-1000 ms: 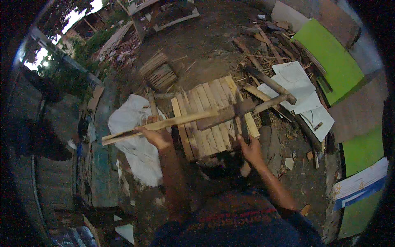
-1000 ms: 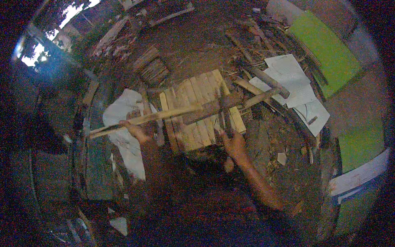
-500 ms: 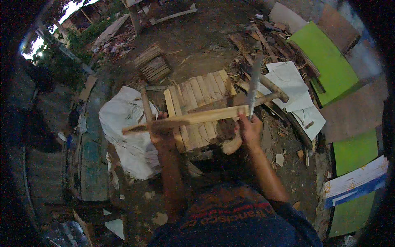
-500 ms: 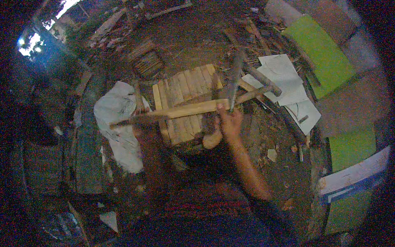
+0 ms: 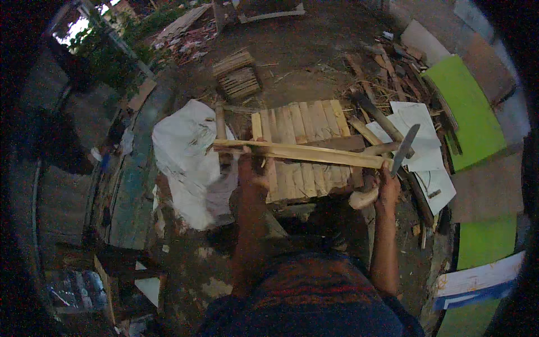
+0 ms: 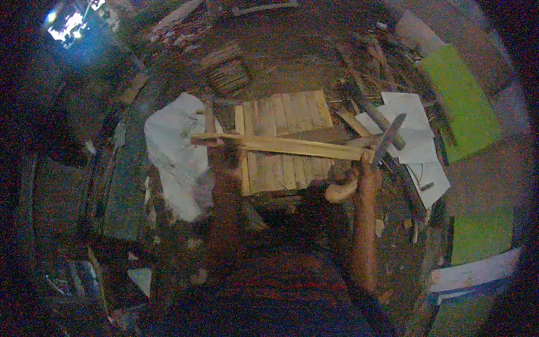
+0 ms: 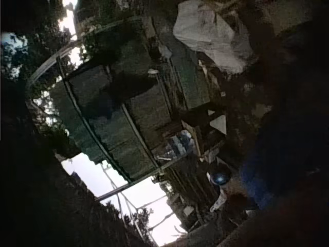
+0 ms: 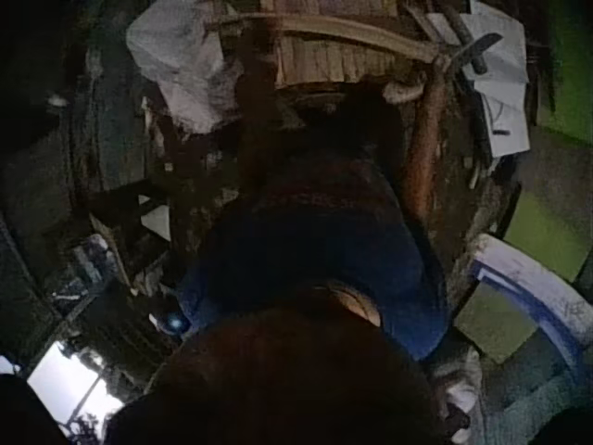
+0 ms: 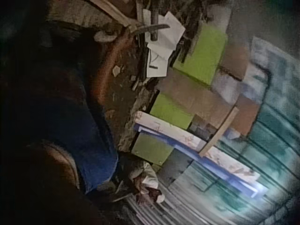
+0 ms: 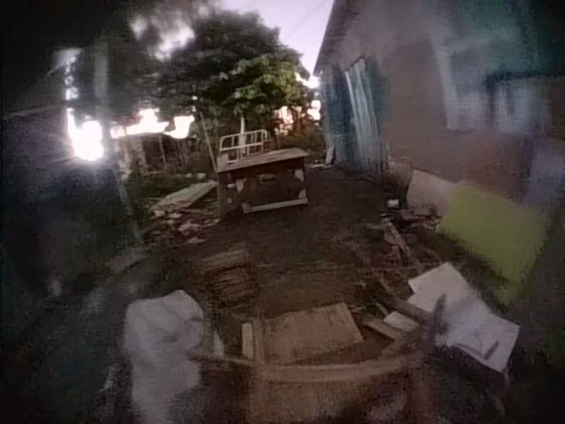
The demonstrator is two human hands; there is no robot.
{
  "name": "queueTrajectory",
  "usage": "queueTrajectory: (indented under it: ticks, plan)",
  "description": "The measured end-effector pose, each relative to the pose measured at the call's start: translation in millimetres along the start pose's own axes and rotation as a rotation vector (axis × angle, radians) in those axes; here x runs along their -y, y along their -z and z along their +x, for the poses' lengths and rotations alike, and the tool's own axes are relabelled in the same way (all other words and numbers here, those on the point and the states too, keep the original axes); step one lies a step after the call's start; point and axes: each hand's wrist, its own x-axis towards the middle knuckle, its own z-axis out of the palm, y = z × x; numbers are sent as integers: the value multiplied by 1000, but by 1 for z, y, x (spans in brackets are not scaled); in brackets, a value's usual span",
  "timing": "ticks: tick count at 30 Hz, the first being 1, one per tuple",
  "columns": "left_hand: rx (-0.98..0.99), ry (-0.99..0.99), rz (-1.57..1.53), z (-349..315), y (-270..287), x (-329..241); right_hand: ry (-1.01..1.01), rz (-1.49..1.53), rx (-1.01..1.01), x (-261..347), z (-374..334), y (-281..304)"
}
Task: The person sits on the ground and uses a machete to split a piece of wood into smaller slats. They repeatedly strike the wood against a wooden block to separate the pieces.
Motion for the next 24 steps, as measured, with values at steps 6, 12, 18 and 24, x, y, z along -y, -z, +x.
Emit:
queueTrajectory:
  ticks: [6, 12, 18, 24]
  plan:
    - [-30, 3, -391, -6, -7, 16, 1, 164, 83, -18, -7, 14]
    - [178, 40, -590, 19, 26, 38, -73, -5, -6, -28, -19, 33]
    - [92, 80, -536, 21, 45, 38, -13, -76, 112, -26, -23, 24]
    - [-215, -149, 466, 11, 95, 27, 182, -361, 50, -80, 24, 41]
